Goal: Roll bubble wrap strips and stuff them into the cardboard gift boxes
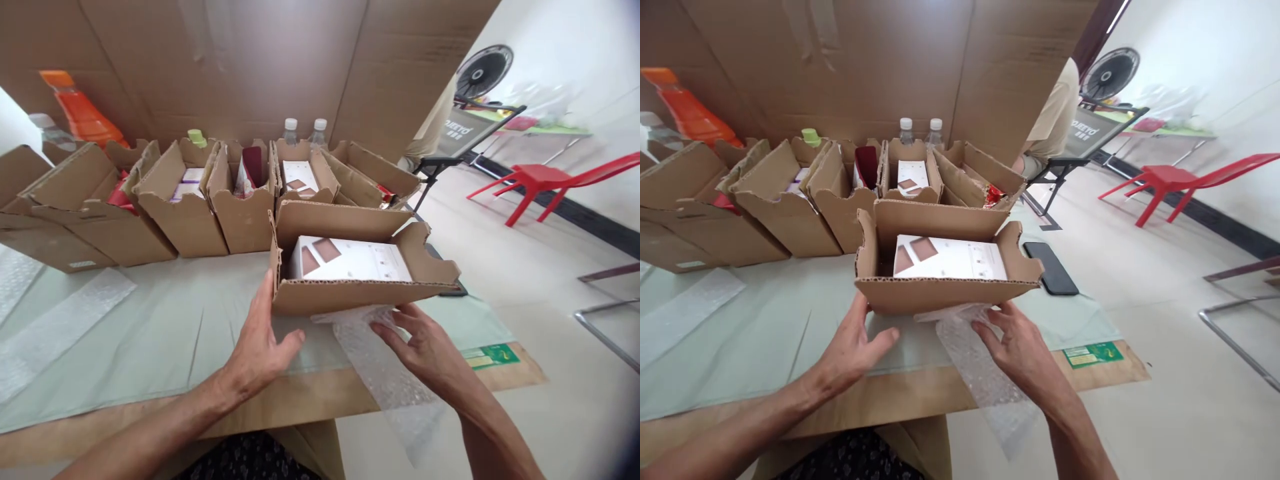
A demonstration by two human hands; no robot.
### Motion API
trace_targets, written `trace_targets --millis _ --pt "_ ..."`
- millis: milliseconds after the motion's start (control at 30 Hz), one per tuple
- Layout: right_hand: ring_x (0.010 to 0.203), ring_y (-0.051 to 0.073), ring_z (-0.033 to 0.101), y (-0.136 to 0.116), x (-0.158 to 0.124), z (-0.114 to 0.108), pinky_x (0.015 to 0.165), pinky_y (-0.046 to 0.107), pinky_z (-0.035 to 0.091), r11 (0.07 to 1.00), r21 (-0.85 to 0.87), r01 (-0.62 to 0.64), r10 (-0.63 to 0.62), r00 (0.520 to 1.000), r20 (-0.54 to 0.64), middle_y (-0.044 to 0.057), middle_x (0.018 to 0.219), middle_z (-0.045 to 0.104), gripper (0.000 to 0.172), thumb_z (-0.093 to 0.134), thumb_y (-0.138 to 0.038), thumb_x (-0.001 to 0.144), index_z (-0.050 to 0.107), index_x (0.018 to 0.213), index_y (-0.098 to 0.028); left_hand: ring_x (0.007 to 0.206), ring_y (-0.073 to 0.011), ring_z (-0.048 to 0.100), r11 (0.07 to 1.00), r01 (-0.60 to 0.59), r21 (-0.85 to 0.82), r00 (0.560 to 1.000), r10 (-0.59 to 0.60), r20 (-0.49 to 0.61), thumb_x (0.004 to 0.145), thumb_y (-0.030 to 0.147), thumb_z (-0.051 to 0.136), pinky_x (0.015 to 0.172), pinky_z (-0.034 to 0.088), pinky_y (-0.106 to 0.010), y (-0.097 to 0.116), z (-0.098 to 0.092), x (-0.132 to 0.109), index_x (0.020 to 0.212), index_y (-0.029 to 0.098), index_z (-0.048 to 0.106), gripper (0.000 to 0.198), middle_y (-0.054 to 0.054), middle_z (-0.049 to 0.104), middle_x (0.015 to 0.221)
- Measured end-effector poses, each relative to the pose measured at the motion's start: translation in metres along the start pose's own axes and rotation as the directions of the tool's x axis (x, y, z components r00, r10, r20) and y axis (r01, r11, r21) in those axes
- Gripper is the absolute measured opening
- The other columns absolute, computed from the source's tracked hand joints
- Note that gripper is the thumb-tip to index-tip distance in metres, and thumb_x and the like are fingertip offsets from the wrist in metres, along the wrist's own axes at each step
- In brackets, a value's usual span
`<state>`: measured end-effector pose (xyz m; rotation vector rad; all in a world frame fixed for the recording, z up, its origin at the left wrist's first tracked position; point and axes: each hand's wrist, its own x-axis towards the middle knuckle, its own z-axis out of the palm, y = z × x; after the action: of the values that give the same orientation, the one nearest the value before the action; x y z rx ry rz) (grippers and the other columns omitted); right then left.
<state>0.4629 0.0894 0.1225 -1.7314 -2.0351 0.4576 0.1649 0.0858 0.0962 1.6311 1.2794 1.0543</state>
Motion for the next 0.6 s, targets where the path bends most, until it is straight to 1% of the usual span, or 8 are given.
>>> trace_targets --millis 67,200,267,300,367,467,500,600 --pt "0.11 0.036 0.073 0.012 -0.004 -0.007 0.092 0.048 0.061 1.0 0.007 -0.028 0.028 0.999 -0.018 0.013 0.124 0.074 0.041 0.056 -0.056 0.092 0.08 0.086 -0.024 0.159 -0.0423 0.028 1.0 0.016 -0.013 0.999 -0.016 0.048 0.083 0.029 0.068 0.127 0.029 -0.066 0.0 0.014 -0.003 0.167 0.023 0.021 0.096 -0.018 0.033 0.171" --pt "0.12 0.039 0.069 0.047 0.002 -0.033 0.096 0.047 0.061 0.995 0.051 -0.086 0.088 0.995 -0.04 0.011 0.127 0.074 0.04 0.061 -0.061 0.089 0.08 0.085 -0.026 0.165 -0.0414 0.009 0.999 0.0 -0.05 0.984 0.008 0.176 0.078 0.029 0.068 0.133 0.016 -0.064 0.005 0.054 0.007 0.168 0.015 0.01 0.108 -0.021 0.013 0.177" --pt "0.121 0.039 0.069 0.053 0.007 -0.041 0.096 0.047 0.061 0.993 0.061 -0.105 0.107 0.994 -0.03 0.011 0.128 0.074 0.038 0.063 -0.061 0.089 0.08 0.084 -0.026 0.165 -0.0411 0.006 0.997 0.005 -0.071 0.98 0.01 0.198 0.078 0.029 0.067 0.134 0.014 -0.063 0.005 0.065 0.008 0.168 0.013 0.01 0.108 -0.022 0.011 0.177" --pt "0.121 0.039 0.069 0.051 0.008 -0.041 0.095 0.047 0.062 0.993 0.064 -0.101 0.102 0.995 -0.019 0.011 0.129 0.074 0.038 0.064 -0.06 0.089 0.08 0.085 -0.026 0.165 -0.0413 0.008 0.997 0.011 -0.079 0.983 0.003 0.184 0.079 0.029 0.067 0.134 0.015 -0.063 0.004 0.065 0.007 0.168 0.014 0.012 0.106 -0.021 0.012 0.177" --pt "0.12 0.039 0.07 0.038 0.007 -0.034 0.09 0.045 0.064 0.994 0.082 -0.071 0.07 0.997 0.014 0.011 0.131 0.073 0.038 0.064 -0.06 0.089 0.081 0.086 -0.025 0.163 -0.0418 0.02 0.996 0.027 -0.085 0.995 -0.018 0.102 0.08 0.029 0.068 0.131 0.021 -0.064 -0.002 0.055 0.0 0.166 0.018 0.02 0.098 -0.021 0.023 0.174" --pt "0.126 0.036 0.067 0.011 0.003 -0.019 0.089 0.04 0.064 0.986 0.166 0.003 -0.022 0.993 0.112 0.01 0.138 0.07 0.039 0.06 -0.058 0.093 0.08 0.085 -0.025 0.147 -0.039 0.046 0.996 0.068 -0.066 0.995 -0.072 -0.066 0.086 0.031 0.066 0.123 0.036 -0.063 -0.014 0.023 -0.01 0.155 0.021 0.038 0.075 -0.018 0.052 0.154" --pt "0.129 0.035 0.066 0.006 0.003 -0.017 0.09 0.039 0.064 0.98 0.197 0.017 -0.051 0.985 0.167 0.01 0.14 0.068 0.039 0.06 -0.057 0.094 0.08 0.085 -0.025 0.142 -0.0371 0.051 0.995 0.086 -0.057 0.989 -0.092 -0.112 0.087 0.032 0.065 0.12 0.04 -0.06 -0.018 0.012 -0.012 0.151 0.022 0.043 0.068 -0.016 0.057 0.147" --pt "0.127 0.035 0.067 0.016 0.007 -0.028 0.086 0.038 0.064 0.974 0.225 -0.003 -0.07 0.946 0.316 0.009 0.138 0.071 0.037 0.063 -0.059 0.094 0.081 0.094 -0.026 0.132 -0.0325 0.057 0.992 0.123 -0.04 0.97 -0.128 -0.204 0.09 0.035 0.064 0.111 0.048 -0.052 -0.027 -0.009 -0.012 0.142 0.024 0.049 0.055 -0.011 0.061 0.138"
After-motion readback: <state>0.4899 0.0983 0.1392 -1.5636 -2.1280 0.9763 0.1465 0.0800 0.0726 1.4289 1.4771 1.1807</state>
